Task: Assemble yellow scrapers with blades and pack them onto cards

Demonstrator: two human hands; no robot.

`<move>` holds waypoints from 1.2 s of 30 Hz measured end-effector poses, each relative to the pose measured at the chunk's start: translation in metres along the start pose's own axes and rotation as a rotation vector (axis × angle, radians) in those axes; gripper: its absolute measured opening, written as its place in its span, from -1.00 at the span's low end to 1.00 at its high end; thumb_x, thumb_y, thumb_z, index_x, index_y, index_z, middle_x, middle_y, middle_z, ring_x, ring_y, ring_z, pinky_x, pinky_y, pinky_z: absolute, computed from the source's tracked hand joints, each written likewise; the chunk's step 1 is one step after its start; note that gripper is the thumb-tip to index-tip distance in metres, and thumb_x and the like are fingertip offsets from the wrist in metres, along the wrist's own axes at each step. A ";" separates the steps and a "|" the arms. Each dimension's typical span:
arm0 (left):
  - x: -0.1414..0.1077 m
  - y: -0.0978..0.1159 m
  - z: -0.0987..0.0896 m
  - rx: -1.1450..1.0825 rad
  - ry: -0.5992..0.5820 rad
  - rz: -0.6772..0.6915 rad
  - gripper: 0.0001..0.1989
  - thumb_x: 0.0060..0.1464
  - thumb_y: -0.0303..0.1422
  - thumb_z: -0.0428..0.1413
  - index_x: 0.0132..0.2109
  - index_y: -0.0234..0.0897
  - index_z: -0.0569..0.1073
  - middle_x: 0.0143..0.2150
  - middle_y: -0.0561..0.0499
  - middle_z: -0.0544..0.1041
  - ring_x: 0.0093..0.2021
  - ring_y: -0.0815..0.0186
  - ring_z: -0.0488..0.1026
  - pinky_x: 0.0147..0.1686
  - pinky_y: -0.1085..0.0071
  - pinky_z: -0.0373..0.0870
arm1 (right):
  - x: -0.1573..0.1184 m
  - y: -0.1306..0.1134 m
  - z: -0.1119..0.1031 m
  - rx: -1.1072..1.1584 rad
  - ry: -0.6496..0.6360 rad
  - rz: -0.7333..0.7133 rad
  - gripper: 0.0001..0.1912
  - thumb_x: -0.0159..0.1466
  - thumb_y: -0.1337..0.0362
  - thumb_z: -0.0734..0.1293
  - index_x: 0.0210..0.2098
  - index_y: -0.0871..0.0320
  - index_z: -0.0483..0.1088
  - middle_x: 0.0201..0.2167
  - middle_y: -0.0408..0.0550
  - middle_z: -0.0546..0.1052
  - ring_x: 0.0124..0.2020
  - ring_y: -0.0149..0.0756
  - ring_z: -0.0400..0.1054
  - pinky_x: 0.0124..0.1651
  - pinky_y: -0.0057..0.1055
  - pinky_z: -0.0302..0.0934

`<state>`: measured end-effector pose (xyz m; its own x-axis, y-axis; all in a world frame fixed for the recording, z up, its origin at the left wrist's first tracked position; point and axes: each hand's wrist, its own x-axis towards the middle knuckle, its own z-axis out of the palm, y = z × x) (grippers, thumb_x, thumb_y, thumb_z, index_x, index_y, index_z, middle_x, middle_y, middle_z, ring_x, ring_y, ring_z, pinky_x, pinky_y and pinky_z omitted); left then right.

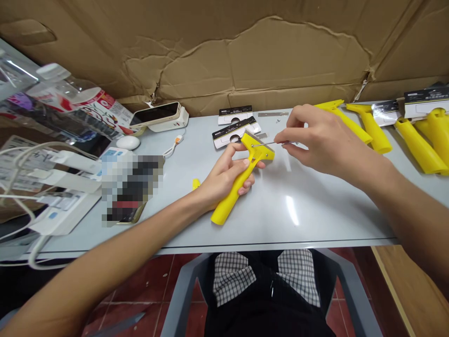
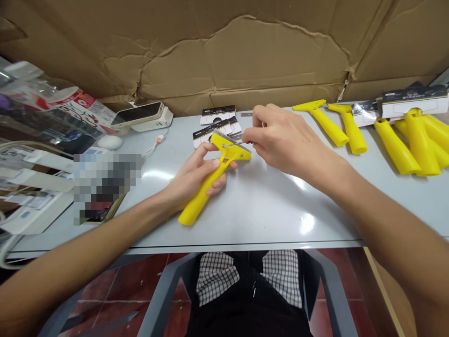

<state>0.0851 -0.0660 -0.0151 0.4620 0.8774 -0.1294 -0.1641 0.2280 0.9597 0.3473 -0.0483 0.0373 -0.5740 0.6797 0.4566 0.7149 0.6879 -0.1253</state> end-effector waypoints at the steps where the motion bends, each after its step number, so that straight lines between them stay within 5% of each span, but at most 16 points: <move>1: 0.000 0.000 0.000 0.002 0.009 -0.001 -0.71 0.40 -0.33 0.19 0.07 -0.08 0.21 -0.04 -0.05 0.68 -0.53 0.49 0.39 -0.58 0.52 0.27 | 0.000 -0.004 -0.001 -0.033 -0.002 -0.007 -0.71 0.46 0.29 0.28 -0.09 0.01 0.68 -0.14 0.08 0.57 -0.14 -0.08 0.40 -0.17 -0.16 0.26; 17: -0.001 0.003 0.002 0.014 0.021 0.000 -0.71 0.39 -0.36 0.19 0.07 -0.10 0.22 -0.07 -0.03 0.67 -0.52 0.48 0.40 -0.57 0.53 0.28 | -0.001 -0.034 -0.006 -0.081 0.110 -0.076 -0.57 0.56 0.34 0.13 -0.38 0.03 0.48 -0.25 0.06 0.62 -0.14 -0.06 0.44 -0.26 -0.11 0.31; 25: 0.000 0.006 0.002 0.015 0.002 -0.020 -0.70 0.40 -0.33 0.21 0.06 -0.08 0.20 -0.45 0.20 0.49 -0.59 0.43 0.36 -0.58 0.52 0.26 | -0.005 -0.033 0.009 -0.038 0.132 -0.216 -0.71 0.54 0.35 0.20 -0.22 0.04 0.51 -0.06 0.06 0.62 -0.05 -0.08 0.45 -0.16 -0.13 0.42; 36: 0.003 0.003 -0.001 -0.086 0.026 -0.023 -0.63 0.31 -0.38 0.25 0.07 -0.09 0.21 -0.09 -0.03 0.66 -0.54 0.49 0.39 -0.59 0.55 0.24 | 0.000 -0.029 -0.002 0.034 0.087 -0.144 -0.61 0.52 0.43 0.07 -0.14 0.08 0.50 -0.09 0.06 0.56 -0.10 -0.17 0.50 -0.05 -0.16 0.43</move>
<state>0.0850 -0.0619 -0.0128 0.4436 0.8821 -0.1588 -0.2286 0.2826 0.9316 0.3270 -0.0691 0.0427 -0.6318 0.5497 0.5465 0.6128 0.7860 -0.0823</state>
